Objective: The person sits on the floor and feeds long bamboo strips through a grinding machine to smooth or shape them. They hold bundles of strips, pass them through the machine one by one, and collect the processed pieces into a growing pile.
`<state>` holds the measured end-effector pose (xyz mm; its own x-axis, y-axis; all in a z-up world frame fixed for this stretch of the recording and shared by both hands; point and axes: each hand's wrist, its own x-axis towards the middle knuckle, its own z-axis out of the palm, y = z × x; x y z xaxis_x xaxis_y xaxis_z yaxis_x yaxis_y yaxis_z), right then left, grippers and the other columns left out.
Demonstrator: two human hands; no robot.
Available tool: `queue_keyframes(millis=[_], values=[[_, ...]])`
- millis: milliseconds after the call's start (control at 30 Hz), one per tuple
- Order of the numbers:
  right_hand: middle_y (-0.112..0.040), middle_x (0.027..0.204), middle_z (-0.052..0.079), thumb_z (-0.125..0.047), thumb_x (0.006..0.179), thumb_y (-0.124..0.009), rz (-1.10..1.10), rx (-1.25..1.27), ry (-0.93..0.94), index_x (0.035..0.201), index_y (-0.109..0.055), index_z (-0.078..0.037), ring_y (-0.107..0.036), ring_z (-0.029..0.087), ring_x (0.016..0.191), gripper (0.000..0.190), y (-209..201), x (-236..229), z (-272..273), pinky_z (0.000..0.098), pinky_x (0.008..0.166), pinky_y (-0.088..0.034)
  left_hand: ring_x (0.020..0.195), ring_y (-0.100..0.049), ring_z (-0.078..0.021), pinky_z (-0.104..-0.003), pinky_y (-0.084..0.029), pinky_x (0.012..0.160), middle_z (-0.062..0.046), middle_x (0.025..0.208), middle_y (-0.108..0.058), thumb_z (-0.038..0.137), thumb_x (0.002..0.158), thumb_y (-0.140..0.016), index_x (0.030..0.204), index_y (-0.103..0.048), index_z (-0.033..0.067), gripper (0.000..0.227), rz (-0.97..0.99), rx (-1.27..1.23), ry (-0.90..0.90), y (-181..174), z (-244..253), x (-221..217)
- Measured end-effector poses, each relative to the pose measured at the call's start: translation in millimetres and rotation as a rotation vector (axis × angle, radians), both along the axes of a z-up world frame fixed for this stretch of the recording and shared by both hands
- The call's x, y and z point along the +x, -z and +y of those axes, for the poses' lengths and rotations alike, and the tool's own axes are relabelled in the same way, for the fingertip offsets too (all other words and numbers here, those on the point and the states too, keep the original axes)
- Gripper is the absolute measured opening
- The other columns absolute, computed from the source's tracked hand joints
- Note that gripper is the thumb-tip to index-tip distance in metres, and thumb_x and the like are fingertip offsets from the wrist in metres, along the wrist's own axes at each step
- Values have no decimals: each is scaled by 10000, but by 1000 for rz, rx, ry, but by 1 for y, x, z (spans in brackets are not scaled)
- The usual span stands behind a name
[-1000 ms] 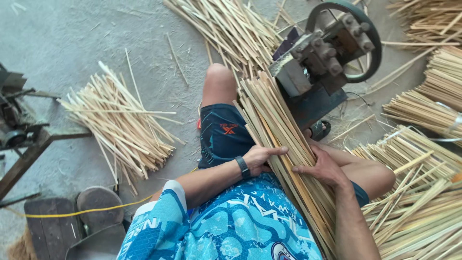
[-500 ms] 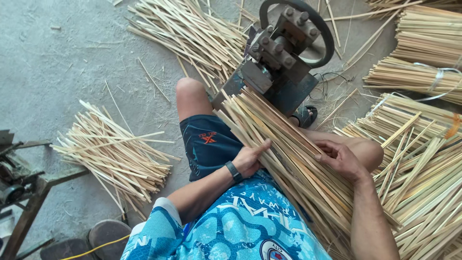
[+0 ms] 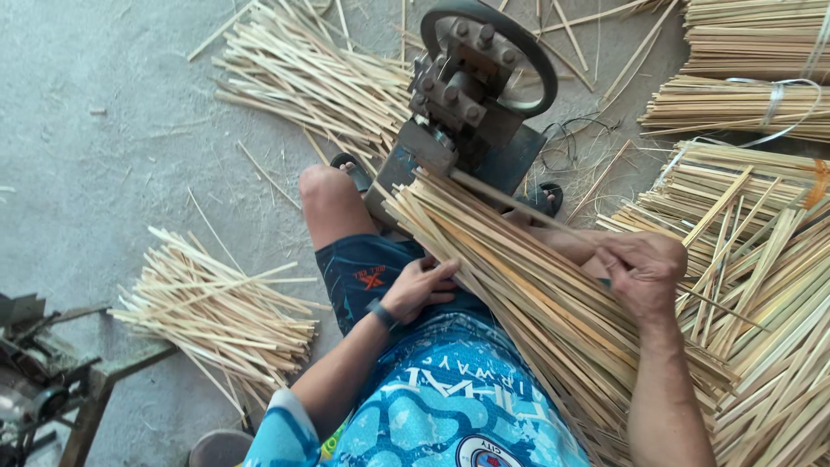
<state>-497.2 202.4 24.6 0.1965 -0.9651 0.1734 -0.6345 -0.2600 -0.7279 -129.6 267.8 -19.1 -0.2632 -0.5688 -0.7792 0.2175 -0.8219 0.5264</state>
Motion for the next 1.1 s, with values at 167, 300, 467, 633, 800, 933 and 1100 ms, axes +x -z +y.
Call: queue_keyframes(millis=[167, 300, 467, 633, 800, 933, 1100], values=[[-726, 1040, 94, -133, 980, -810, 80, 14, 262, 1112, -780, -88, -702, 171, 920, 143, -9, -10, -21, 249, 772, -609, 945, -741, -188, -303, -658, 663, -127, 1101, -741, 442, 833, -744, 1308, -605, -8, 669, -218, -181, 383, -39, -10, 73], [-720, 960, 94, -154, 959, -840, 330, 83, 250, 1068, -803, -105, -682, 173, 807, 126, -11, 27, -47, 250, 592, -563, 788, -747, -131, -237, -611, 607, -86, 947, -784, 363, 986, -686, 1162, -758, -31, 438, -407, -636, 225, -57, -72, 133], [-738, 1130, 125, -143, 832, -801, 387, -333, -25, 1192, -754, -95, -708, 269, 1000, 366, -13, 91, -58, 429, 847, -599, 901, -709, -139, -265, -605, 683, -118, 1068, -734, 347, 953, -738, 1314, -570, -34, 551, -675, -705, -373, -36, -183, 134], [-726, 1037, 113, -185, 889, -781, 260, -10, -159, 1121, -762, -86, -717, 240, 934, 254, -14, 89, -34, 370, 831, -592, 1027, -720, -152, -288, -655, 781, -113, 1181, -718, 344, 1016, -634, 1403, -463, 11, 538, -217, -702, -480, -8, -257, 121], [-763, 985, 88, -174, 832, -792, 120, 246, -48, 1017, -773, -72, -729, 230, 904, 212, 0, 69, -14, 358, 785, -593, 973, -734, -192, -303, -626, 768, -139, 1115, -756, 280, 1083, -545, 1366, -521, 19, 386, -90, -804, -539, 4, -279, 117], [-773, 926, 52, -153, 884, -776, 87, 163, 31, 930, -781, -90, -741, 201, 872, 78, 8, 63, -5, 360, 797, -603, 954, -741, -213, -325, -631, 775, -148, 1079, -754, 240, 1094, -535, 1351, -534, 22, 338, 26, -837, -604, 14, -283, 125], [-760, 926, 76, -140, 843, -793, 230, 216, 19, 955, -781, -78, -726, 219, 849, 128, 0, 63, 6, 355, 744, -610, 892, -720, -207, -347, -634, 766, -125, 1011, -733, 233, 1107, -542, 1361, -551, 14, 336, 109, -850, -665, 25, -280, 127]])
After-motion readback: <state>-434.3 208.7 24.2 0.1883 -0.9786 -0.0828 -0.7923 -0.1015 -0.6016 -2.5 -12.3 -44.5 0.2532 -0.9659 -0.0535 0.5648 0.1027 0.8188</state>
